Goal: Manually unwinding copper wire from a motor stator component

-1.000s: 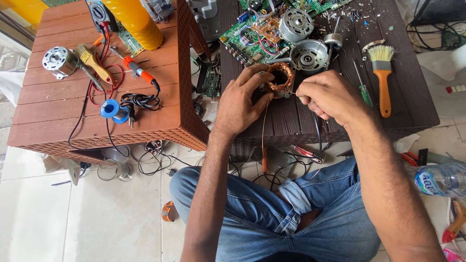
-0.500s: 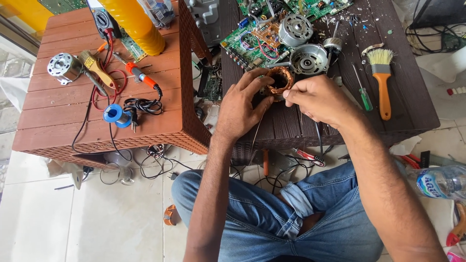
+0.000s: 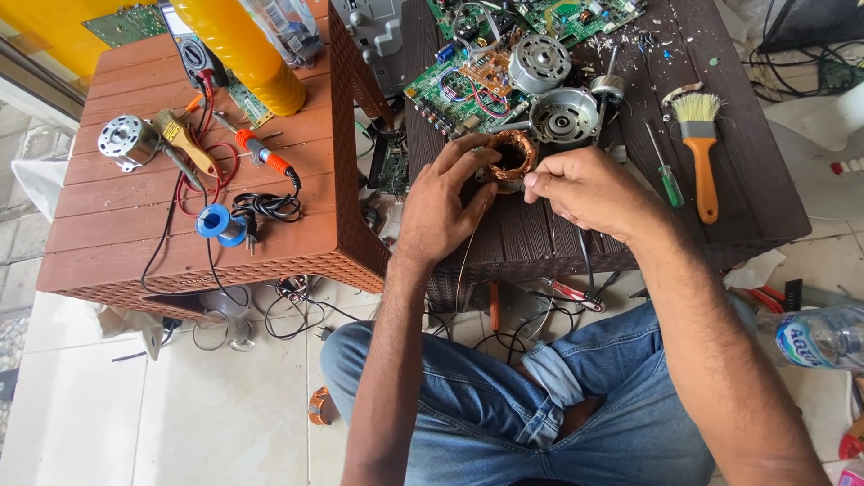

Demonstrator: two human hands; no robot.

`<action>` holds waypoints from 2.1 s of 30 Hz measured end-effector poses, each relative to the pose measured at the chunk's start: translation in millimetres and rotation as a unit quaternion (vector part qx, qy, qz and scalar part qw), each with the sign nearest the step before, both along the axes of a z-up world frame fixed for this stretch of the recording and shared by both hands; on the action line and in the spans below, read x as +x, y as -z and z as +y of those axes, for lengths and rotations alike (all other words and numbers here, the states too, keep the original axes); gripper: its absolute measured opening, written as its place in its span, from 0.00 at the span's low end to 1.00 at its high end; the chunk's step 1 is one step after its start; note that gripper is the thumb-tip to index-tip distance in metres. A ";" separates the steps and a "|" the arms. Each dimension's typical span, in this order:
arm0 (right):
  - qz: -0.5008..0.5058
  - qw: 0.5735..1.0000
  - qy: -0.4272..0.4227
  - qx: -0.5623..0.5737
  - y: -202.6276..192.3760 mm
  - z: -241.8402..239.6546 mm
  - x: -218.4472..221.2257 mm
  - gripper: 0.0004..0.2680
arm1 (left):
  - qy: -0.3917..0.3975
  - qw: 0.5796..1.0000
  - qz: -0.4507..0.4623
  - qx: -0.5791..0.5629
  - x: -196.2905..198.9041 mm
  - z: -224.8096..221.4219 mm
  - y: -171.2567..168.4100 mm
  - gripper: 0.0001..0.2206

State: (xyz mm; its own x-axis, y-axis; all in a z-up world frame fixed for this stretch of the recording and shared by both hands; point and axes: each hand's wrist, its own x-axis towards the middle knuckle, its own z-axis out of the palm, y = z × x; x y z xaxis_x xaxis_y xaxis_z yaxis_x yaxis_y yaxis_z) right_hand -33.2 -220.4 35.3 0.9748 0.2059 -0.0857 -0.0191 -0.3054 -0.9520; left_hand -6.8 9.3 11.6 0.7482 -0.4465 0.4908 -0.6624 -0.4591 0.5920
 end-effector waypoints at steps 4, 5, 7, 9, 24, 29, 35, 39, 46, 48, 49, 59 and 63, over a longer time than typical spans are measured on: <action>-0.018 1.000 -0.005 0.011 1.8 -2.7 2.7 0.09 | -0.001 1.000 -0.005 0.003 3.4 -0.5 6.6 0.14; -0.021 0.999 -0.011 0.023 5.1 -4.9 4.4 0.09 | 0.000 1.000 -0.005 0.001 4.0 -0.6 7.8 0.14; -0.025 0.999 -0.018 0.034 7.9 -6.4 5.5 0.09 | 0.000 1.000 -0.006 -0.002 2.9 -0.6 4.2 0.15; -0.026 0.998 -0.026 0.053 7.8 -5.5 3.6 0.09 | 0.007 1.000 -0.029 -0.006 -1.3 -0.9 -4.4 0.18; -0.104 0.994 -0.015 0.040 1.2 0.3 -10.4 0.08 | 0.038 0.986 -0.143 -0.077 1.6 -1.0 -1.4 0.06; -0.156 0.983 0.034 -0.092 -7.2 5.1 -37.6 0.08 | 0.048 0.985 -0.135 -0.098 3.4 -0.9 0.5 0.06; -0.206 0.964 0.096 -0.135 -8.6 9.5 -58.1 0.04 | 0.059 0.986 -0.125 -0.089 1.2 -2.9 -1.4 0.06; -0.196 0.964 0.157 -0.083 -16.0 1.6 -74.1 0.01 | 0.034 0.996 -0.080 -0.037 -3.7 -1.8 -7.6 0.08; -0.265 0.927 0.226 -0.142 11.9 -0.2 -80.8 0.02 | 0.036 0.991 -0.115 -0.064 -0.4 -6.0 1.8 0.03; -0.324 0.900 0.244 -0.161 17.1 6.1 -76.3 0.02 | 0.029 0.992 -0.106 -0.058 -1.1 -4.3 0.6 0.05; -0.324 0.900 0.244 -0.159 18.0 8.7 -74.5 0.02 | 0.028 0.992 -0.107 -0.057 -1.2 -4.6 0.1 0.05; -0.353 0.891 0.244 -0.148 22.5 21.1 -62.8 0.03 | 0.036 0.993 -0.097 -0.063 0.5 -4.3 1.8 0.08; -0.346 0.892 0.247 -0.154 23.9 22.7 -61.3 0.02 | 0.038 0.992 -0.096 -0.070 0.7 -4.4 1.5 0.09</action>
State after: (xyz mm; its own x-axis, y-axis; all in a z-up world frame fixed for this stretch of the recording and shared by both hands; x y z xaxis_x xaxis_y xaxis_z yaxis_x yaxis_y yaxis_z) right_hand -94.4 -197.7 11.4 0.7811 -0.1934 0.5937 0.3355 -0.6720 -0.6602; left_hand -6.1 4.9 10.1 0.6015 -0.4145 0.6829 -0.7987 -0.3258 0.5058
